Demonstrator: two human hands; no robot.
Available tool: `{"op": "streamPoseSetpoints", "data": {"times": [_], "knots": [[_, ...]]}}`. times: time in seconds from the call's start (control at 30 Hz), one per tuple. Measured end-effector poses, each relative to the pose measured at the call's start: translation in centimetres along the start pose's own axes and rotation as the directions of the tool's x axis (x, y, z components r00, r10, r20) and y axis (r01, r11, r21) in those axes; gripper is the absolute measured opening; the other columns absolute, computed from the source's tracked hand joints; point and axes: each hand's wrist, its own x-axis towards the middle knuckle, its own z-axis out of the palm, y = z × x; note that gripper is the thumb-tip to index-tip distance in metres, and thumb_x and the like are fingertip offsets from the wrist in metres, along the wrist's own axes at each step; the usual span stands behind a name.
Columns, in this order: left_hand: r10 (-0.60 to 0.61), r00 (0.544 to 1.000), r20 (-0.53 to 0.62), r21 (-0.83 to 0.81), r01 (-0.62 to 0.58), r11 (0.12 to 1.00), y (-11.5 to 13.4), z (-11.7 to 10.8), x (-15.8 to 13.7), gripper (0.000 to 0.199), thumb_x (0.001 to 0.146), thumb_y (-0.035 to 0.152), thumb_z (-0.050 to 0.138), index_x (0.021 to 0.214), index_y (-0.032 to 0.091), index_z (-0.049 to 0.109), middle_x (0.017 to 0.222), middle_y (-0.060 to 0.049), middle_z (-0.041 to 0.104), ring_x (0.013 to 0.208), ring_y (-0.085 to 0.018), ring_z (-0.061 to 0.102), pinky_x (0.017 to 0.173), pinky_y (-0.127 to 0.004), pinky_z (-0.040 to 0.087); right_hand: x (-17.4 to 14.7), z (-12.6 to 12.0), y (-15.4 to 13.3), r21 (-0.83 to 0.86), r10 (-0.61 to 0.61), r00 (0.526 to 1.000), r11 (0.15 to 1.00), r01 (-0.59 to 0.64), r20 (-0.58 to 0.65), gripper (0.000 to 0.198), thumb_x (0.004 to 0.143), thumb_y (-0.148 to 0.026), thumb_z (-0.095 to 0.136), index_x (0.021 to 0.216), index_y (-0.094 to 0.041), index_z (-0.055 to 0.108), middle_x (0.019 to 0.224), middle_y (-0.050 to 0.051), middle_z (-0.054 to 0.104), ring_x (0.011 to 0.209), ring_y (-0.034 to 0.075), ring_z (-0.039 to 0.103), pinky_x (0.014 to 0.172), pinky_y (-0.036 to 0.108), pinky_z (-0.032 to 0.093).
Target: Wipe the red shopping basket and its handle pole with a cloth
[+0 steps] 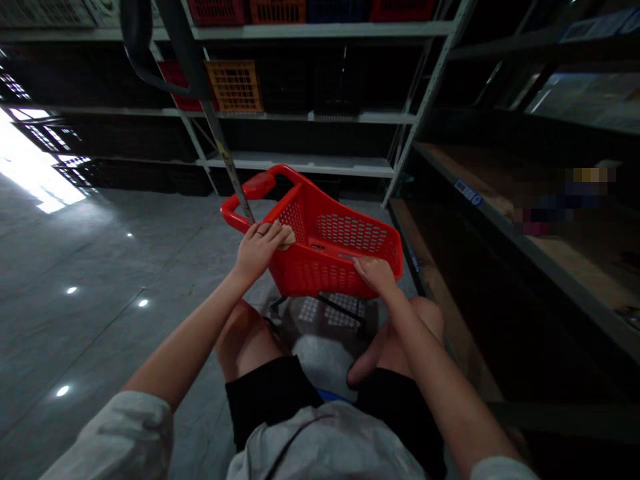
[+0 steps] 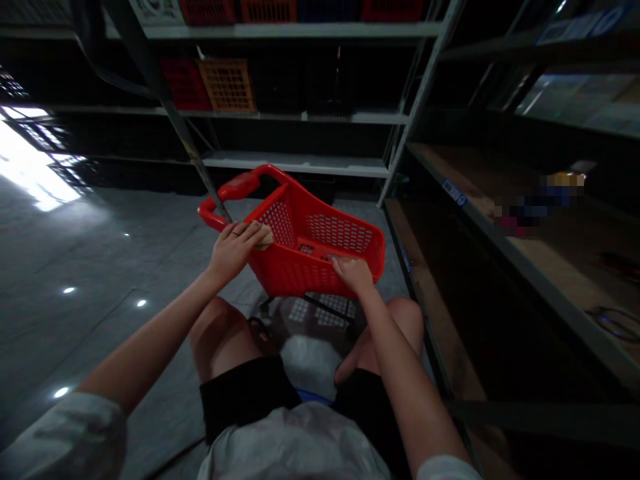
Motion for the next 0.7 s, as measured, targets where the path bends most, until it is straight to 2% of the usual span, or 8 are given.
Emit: {"op": "streamPoseSetpoints", "data": {"times": [0.13,0.23,0.33,0.4,0.47,0.53,0.6,0.7], "knots": [[-0.017,0.998,-0.068,-0.016,0.016,1.0,-1.3,-0.4,-0.5,0.048,0.1,0.02,0.04,0.143,0.035,0.054,0.151,-0.003,0.055,0.142,-0.024,0.047,0.121,-0.054,0.029,1.0,-0.7,3.3,-0.006,-0.03,0.996,1.0,0.03,0.083,0.04,0.103,-0.032,0.04,0.095,-0.015,0.075,0.102,0.016,0.079,0.09,0.022,0.074,0.08,0.03,0.053],[-0.077,0.975,-0.209,-0.059,0.066,0.996,-0.8,-0.1,-1.3,0.043,0.101,0.021,0.039,0.136,0.035,0.061,0.143,-0.002,0.063,0.139,-0.022,0.051,0.117,-0.05,0.036,1.2,-1.4,5.5,0.012,-0.011,0.996,1.0,0.01,0.09,0.037,0.102,-0.029,0.041,0.096,-0.015,0.074,0.102,0.017,0.078,0.091,0.023,0.074,0.084,0.033,0.054],[-0.19,0.893,-0.407,-0.176,0.127,0.976,0.2,-0.7,-0.8,0.042,0.099,0.021,0.04,0.135,0.026,0.061,0.138,-0.009,0.065,0.135,-0.023,0.054,0.114,-0.044,0.04,0.9,-2.4,7.1,0.027,0.06,0.995,0.998,-0.063,0.084,0.041,0.103,-0.03,0.038,0.09,-0.015,0.073,0.095,0.017,0.077,0.088,0.023,0.073,0.085,0.034,0.055],[-0.291,0.842,-0.455,-0.291,0.168,0.942,1.5,-1.3,0.8,0.045,0.095,0.02,0.041,0.137,0.021,0.057,0.14,-0.012,0.062,0.133,-0.024,0.054,0.113,-0.044,0.043,0.6,-3.2,7.1,0.055,0.103,0.992,0.993,-0.107,0.071,0.042,0.103,-0.031,0.036,0.089,-0.016,0.073,0.096,0.017,0.077,0.09,0.023,0.073,0.089,0.036,0.055],[-0.405,0.819,-0.405,-0.432,0.219,0.875,3.5,-1.5,2.9,0.041,0.093,0.021,0.041,0.131,0.017,0.057,0.133,-0.014,0.064,0.125,-0.024,0.059,0.108,-0.043,0.047,0.5,-4.1,5.6,0.171,0.093,0.995,0.981,-0.096,0.022,0.042,0.103,-0.035,0.035,0.097,-0.017,0.073,0.105,0.016,0.076,0.099,0.023,0.072,0.097,0.038,0.054],[-0.497,0.811,-0.309,-0.573,0.258,0.778,6.2,-1.3,4.6,0.033,0.094,0.02,0.037,0.121,0.017,0.057,0.121,-0.014,0.068,0.113,-0.023,0.064,0.101,-0.04,0.052,0.9,-4.8,2.6,0.403,0.061,0.996,0.915,-0.031,-0.062,0.043,0.102,-0.043,0.037,0.111,-0.019,0.071,0.118,0.013,0.073,0.114,0.024,0.068,0.107,0.041,0.05],[-0.521,0.818,-0.244,-0.68,0.239,0.693,9.1,-1.1,5.6,0.03,0.096,0.02,0.035,0.118,0.017,0.054,0.117,-0.012,0.069,0.109,-0.021,0.065,0.1,-0.038,0.052,1.8,-5.0,-1.5,0.647,0.06,0.988,0.761,0.049,-0.144,0.046,0.101,-0.053,0.039,0.121,-0.024,0.068,0.128,0.008,0.07,0.124,0.021,0.063,0.115,0.041,0.044],[-0.42,0.889,-0.184,-0.746,0.152,0.648,12.5,-1.5,6.1,0.029,0.094,0.022,0.045,0.123,0.018,0.05,0.125,-0.01,0.066,0.117,-0.02,0.063,0.105,-0.036,0.049,3.6,-4.2,-7.0,0.869,0.154,0.969,0.485,0.097,-0.194,0.048,0.1,-0.055,0.035,0.121,-0.026,0.066,0.126,0.005,0.07,0.125,0.021,0.062,0.114,0.039,0.046]]}}
